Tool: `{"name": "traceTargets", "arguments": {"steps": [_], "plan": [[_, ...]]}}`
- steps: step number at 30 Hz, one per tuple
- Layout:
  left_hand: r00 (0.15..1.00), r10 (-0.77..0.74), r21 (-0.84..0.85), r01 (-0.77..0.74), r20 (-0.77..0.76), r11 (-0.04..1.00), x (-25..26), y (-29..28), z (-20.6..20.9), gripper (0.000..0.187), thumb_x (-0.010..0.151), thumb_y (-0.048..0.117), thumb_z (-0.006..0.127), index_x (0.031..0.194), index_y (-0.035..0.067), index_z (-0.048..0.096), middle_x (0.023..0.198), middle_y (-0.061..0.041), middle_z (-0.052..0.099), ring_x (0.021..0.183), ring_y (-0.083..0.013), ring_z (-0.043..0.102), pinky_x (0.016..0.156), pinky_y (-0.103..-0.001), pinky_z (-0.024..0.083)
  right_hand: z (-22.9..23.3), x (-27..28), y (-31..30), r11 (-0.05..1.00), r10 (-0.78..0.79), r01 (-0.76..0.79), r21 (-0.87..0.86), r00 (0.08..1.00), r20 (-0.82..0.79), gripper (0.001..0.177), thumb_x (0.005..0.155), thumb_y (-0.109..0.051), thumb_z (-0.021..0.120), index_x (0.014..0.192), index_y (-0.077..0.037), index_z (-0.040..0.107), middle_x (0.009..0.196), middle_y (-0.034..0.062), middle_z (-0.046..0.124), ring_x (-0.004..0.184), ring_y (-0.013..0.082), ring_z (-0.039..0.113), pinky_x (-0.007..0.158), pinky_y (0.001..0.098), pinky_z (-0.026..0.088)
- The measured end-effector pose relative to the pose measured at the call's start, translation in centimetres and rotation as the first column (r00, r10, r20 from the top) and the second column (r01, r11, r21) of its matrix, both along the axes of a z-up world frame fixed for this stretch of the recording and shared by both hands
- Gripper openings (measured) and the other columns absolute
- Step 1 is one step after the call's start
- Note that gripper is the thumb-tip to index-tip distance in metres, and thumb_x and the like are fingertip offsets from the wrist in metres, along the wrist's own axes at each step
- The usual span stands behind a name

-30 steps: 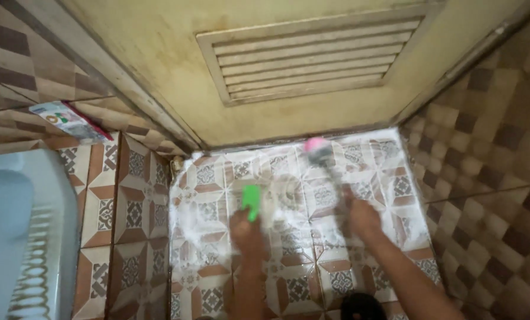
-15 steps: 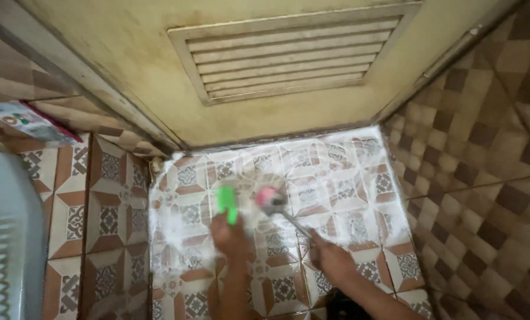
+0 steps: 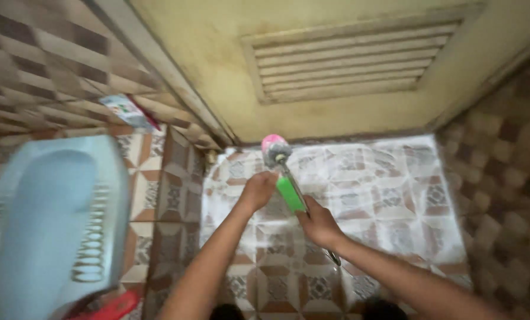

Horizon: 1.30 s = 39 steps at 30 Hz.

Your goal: The person scrubs a tiled bathroom floor with a pink-handled brush and a green handheld scrubber, spreading soapy foam across the tiles. The person repeatedly scrubs the same area near a squat toilet and a wall vent, maintaining a foamy surface without rinsing.

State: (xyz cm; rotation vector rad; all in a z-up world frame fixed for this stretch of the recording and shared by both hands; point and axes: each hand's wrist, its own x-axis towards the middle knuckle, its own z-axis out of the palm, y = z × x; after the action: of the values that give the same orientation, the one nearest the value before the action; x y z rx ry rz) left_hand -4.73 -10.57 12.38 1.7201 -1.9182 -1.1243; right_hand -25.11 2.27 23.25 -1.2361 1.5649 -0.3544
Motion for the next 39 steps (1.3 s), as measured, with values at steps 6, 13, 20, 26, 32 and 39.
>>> {"name": "traceTargets", "arguments": {"steps": [6, 13, 20, 26, 32, 39], "plan": [[0.938, 0.345, 0.205, -0.345, 0.039, 0.916, 1.5, 0.2, 5.5, 0.063, 0.085, 0.039, 0.072, 0.133, 0.001, 0.057, 0.134, -0.024, 0.065, 0.13, -0.041, 0.059, 0.111, -0.052, 0.047, 6.0, 8.3, -2.7, 0.925, 0.254, -0.237, -0.296, 0.967, 0.02, 0.054, 0.095, -0.029, 0.055, 0.143, -0.004, 0.048, 0.117, 0.0275, 0.073, 0.112, 0.0469, 0.069, 0.094, 0.0594, 0.054], [0.801, 0.598, 0.199, -0.586, 0.0, 0.785, 10.5, 4.1, -4.1, 0.041, 0.098, 0.022, 0.052, 0.118, -0.011, 0.066, 0.111, -0.027, 0.073, 0.115, -0.0419, 0.069, 0.099, -0.048, 0.055, -9.2, 6.2, -7.3, 0.866, 0.291, -0.236, -0.44, 0.955, 0.06, 0.033, 0.098, -0.01, 0.051, 0.122, 0.004, 0.07, 0.118, 0.0336, 0.071, 0.123, 0.0554, 0.058, 0.11, 0.0634, 0.04], [0.869, 0.475, 0.17, -0.493, 0.137, 0.853, 18.7, 4.2, -13.0, 0.032, 0.094, 0.018, 0.054, 0.092, -0.009, 0.07, 0.087, -0.026, 0.072, 0.09, -0.0407, 0.074, 0.064, -0.044, 0.058, -12.1, 9.2, -1.4, 0.884, 0.186, -0.437, -0.166, 0.654, -0.733, 0.067, 0.099, -0.035, 0.056, 0.159, -0.012, 0.036, 0.125, 0.0182, 0.058, 0.112, 0.0385, 0.063, 0.086, 0.0509, 0.061], [0.905, 0.356, 0.03, -0.372, 0.233, 0.928, 17.7, 2.6, -5.2, 0.029, 0.093, 0.009, 0.052, 0.098, -0.013, 0.069, 0.093, -0.031, 0.072, 0.095, -0.0449, 0.074, 0.068, -0.047, 0.06, -15.3, 14.8, -1.4, 0.754, 0.264, -0.509, -0.414, 0.813, -0.519, 0.044, 0.1, -0.029, 0.054, 0.136, -0.004, 0.059, 0.113, 0.0238, 0.063, 0.101, 0.0436, 0.064, 0.082, 0.0543, 0.056], [0.62, -0.047, -0.041, 0.128, 0.783, 0.991, 20.0, 0.4, -13.6, 0.02, 0.094, 0.011, 0.056, 0.094, 0.004, 0.074, 0.088, -0.012, 0.073, 0.084, -0.0216, 0.073, 0.069, -0.031, 0.059, -20.8, 2.6, -8.9, 0.797, 0.091, -0.563, -0.218, 0.469, -0.879, 0.044, 0.091, -0.031, 0.069, 0.134, -0.023, 0.068, 0.136, 0.0187, 0.063, 0.111, 0.0357, 0.064, 0.083, 0.0491, 0.058], [0.89, 0.19, -0.004, -0.207, 0.414, 0.978, 18.4, 3.1, -5.6, 0.027, 0.099, 0.003, 0.049, 0.104, -0.011, 0.071, 0.092, -0.025, 0.073, 0.082, -0.0289, 0.075, 0.06, -0.035, 0.061, -18.0, -12.3, 0.9, 0.965, -0.146, -0.169, -0.202, 0.296, -0.944, 0.09, 0.085, -0.05, 0.068, 0.164, -0.021, 0.037, 0.133, 0.0226, 0.065, 0.11, 0.0425, 0.069, 0.083, 0.0533, 0.06]]}}
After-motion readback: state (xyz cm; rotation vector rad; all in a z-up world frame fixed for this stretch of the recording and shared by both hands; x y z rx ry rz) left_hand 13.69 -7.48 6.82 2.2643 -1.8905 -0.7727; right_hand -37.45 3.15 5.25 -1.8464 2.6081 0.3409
